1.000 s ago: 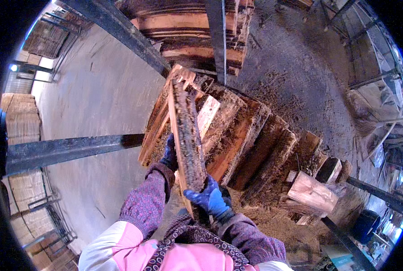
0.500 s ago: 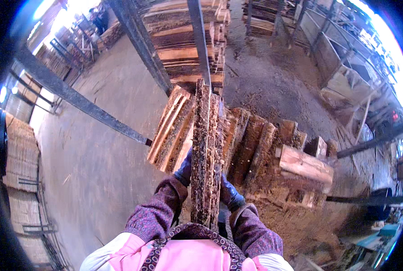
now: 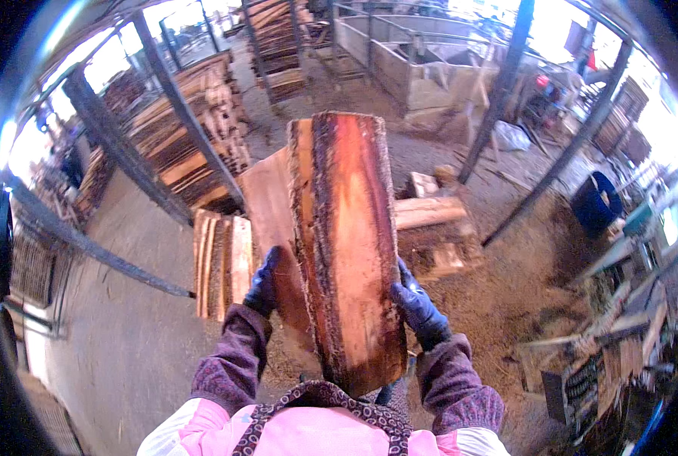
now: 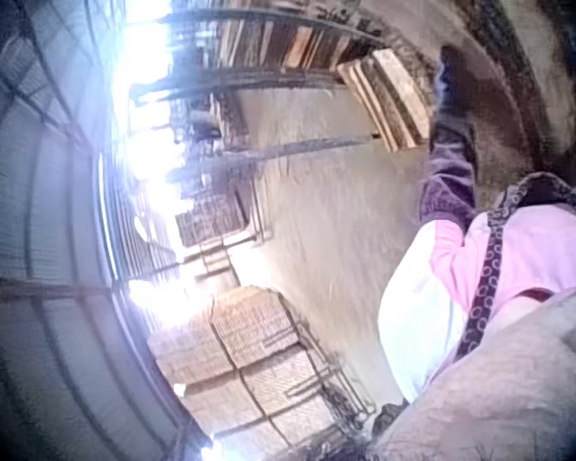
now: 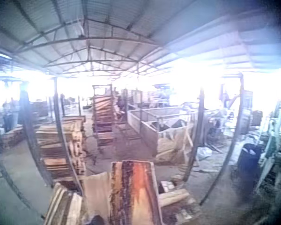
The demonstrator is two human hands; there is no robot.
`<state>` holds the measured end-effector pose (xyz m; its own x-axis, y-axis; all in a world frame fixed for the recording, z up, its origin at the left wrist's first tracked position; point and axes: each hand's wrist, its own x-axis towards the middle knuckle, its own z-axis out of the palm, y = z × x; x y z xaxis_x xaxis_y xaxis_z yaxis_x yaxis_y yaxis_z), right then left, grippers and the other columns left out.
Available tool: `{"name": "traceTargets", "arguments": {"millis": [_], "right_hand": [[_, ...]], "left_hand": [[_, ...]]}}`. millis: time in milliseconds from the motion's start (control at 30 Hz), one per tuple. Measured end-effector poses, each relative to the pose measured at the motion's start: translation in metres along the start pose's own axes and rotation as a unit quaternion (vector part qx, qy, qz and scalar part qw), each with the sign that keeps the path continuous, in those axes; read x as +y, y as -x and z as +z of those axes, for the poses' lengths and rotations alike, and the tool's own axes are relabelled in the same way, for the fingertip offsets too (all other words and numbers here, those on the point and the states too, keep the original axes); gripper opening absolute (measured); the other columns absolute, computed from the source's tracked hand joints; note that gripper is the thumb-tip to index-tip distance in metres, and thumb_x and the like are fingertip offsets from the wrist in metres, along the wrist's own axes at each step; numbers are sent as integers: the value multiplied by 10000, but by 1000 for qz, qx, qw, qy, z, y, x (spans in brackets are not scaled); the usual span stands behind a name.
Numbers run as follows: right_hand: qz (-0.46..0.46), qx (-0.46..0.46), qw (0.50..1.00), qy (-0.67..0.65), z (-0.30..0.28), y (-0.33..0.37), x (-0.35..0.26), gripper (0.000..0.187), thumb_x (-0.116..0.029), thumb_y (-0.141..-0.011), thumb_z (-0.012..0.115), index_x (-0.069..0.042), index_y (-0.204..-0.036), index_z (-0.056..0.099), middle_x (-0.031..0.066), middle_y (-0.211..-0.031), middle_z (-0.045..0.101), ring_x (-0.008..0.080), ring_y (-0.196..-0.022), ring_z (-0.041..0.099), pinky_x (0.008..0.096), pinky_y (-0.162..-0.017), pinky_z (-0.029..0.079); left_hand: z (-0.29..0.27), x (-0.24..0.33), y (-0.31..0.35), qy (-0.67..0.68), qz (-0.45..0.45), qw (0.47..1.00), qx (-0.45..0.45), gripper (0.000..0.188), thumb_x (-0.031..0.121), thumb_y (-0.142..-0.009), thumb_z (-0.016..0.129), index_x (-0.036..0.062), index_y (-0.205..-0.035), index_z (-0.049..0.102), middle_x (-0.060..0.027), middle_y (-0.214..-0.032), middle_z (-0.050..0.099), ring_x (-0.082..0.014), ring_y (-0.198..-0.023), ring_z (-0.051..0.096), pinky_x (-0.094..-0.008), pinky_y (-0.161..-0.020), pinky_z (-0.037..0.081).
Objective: The person picks up logs, places them onto a conveyor belt for a sawing machine, and then stacks the cut wood pieces by hand into a pile.
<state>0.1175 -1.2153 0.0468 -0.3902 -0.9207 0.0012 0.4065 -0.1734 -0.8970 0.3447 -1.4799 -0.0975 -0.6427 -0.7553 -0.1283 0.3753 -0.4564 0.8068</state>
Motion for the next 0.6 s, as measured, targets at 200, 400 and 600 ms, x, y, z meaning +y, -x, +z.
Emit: {"name": "traceTargets", "arguments": {"millis": [200,400,600], "right_hand": [[79,181,976,93,-85,125,3,914,-277,-765,702,-106,-1455,128,98,-1281,467,213,-1099,474,336,-938,390],[-30,376,913,152,-197,289,-46,981,-295,-723,739,-44,-1445,124,139,-1375,371,216,-1209,401,329,-1010,329],[-219,585,772,115,-313,467,-124,693,-402,-864,573,-24,-1381,307,114,-1271,477,201,-1131,454,307,-968,381]], "left_hand": [[232,-100,41,112,-156,972,-132,525,431,-976,326,51,-1323,426,-44,-1296,491,-188,-1163,466,-327,-1032,340],[442,-211,105,144,-355,875,-296,499,386,-983,335,47,-1345,392,-38,-1336,450,-175,-1191,439,-328,-1057,312],[718,-220,210,-94,-53,767,-632,608,353,-933,474,-34,-1370,303,-154,-1407,343,-238,-1311,311,-328,-1090,211]]}}
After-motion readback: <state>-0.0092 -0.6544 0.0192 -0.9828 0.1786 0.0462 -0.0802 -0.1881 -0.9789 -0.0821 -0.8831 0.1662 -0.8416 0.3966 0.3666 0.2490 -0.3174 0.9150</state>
